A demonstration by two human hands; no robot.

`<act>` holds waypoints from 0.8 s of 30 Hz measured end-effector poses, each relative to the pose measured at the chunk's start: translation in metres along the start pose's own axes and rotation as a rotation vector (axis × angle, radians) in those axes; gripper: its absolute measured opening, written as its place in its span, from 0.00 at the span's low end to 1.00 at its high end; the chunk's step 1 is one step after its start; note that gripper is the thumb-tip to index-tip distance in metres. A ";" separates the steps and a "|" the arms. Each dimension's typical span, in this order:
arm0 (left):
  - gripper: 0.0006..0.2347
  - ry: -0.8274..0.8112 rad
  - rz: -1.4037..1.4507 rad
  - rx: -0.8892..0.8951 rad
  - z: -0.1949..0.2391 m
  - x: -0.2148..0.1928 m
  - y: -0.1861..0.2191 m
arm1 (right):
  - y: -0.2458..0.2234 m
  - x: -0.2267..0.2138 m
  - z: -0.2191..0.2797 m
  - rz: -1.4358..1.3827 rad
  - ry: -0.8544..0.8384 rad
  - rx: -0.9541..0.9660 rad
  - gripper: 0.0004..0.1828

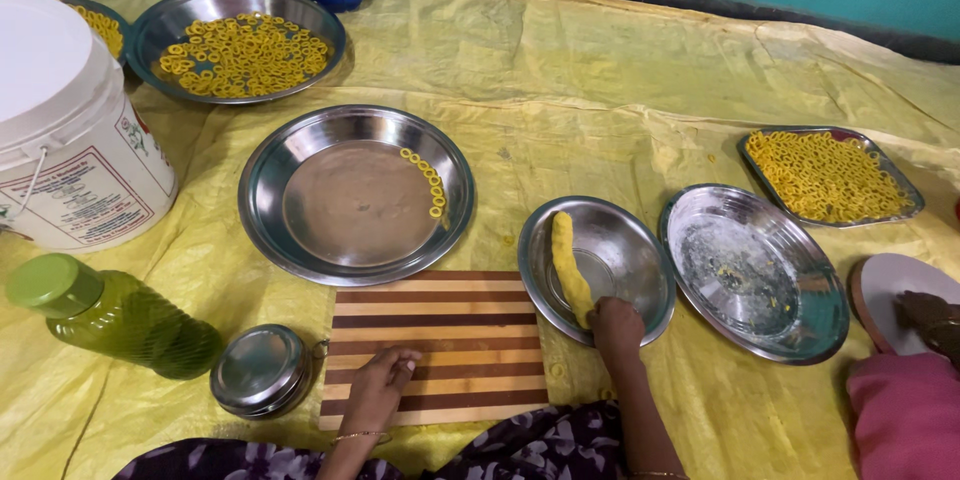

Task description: The person rolls small pieces of yellow dough into thin ropes on a wooden board, then joins the ends to form rings and places them into a metal tray. The person repeatedly takes dough from a larger mass, rolls it, shapes it into rings, and arranges the finished pieces in a tray.

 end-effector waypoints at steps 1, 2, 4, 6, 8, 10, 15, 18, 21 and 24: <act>0.08 0.005 0.008 0.009 0.001 0.000 0.001 | 0.004 0.005 -0.002 -0.017 0.005 0.019 0.08; 0.08 0.010 0.015 0.018 0.001 -0.001 0.001 | 0.009 0.009 -0.004 -0.035 0.011 0.038 0.09; 0.08 0.014 0.006 0.011 0.000 -0.002 0.001 | 0.021 0.017 -0.008 -0.128 0.051 0.037 0.10; 0.08 0.011 -0.026 -0.021 -0.001 -0.002 0.001 | 0.033 0.022 -0.012 -0.279 0.120 -0.001 0.11; 0.08 0.017 -0.001 0.016 -0.002 -0.002 0.000 | 0.045 0.024 -0.016 -0.368 0.040 0.066 0.12; 0.08 0.022 0.006 0.039 -0.003 -0.001 0.000 | 0.054 0.022 -0.019 -0.497 -0.025 0.115 0.12; 0.08 0.000 0.006 0.010 -0.003 -0.001 0.000 | 0.051 0.010 -0.013 -0.688 -0.121 0.156 0.17; 0.08 -0.010 0.009 -0.004 -0.003 -0.001 0.001 | 0.037 0.005 -0.008 -0.532 -0.085 0.144 0.17; 0.08 -0.014 0.023 -0.010 -0.002 -0.001 -0.001 | 0.029 0.005 -0.004 -0.584 -0.071 0.054 0.08; 0.08 -0.009 0.036 0.011 -0.002 -0.001 -0.002 | 0.031 0.010 -0.004 -0.497 0.042 -0.014 0.16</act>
Point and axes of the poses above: each hand's wrist, its own z-axis away from the middle knuckle, its own x-axis out of the palm, y = z × x, the point moved 1 cm from there along -z, towards the middle knuckle, and after that the axes turned 8 degrees about -y, right-handed, at the moved point
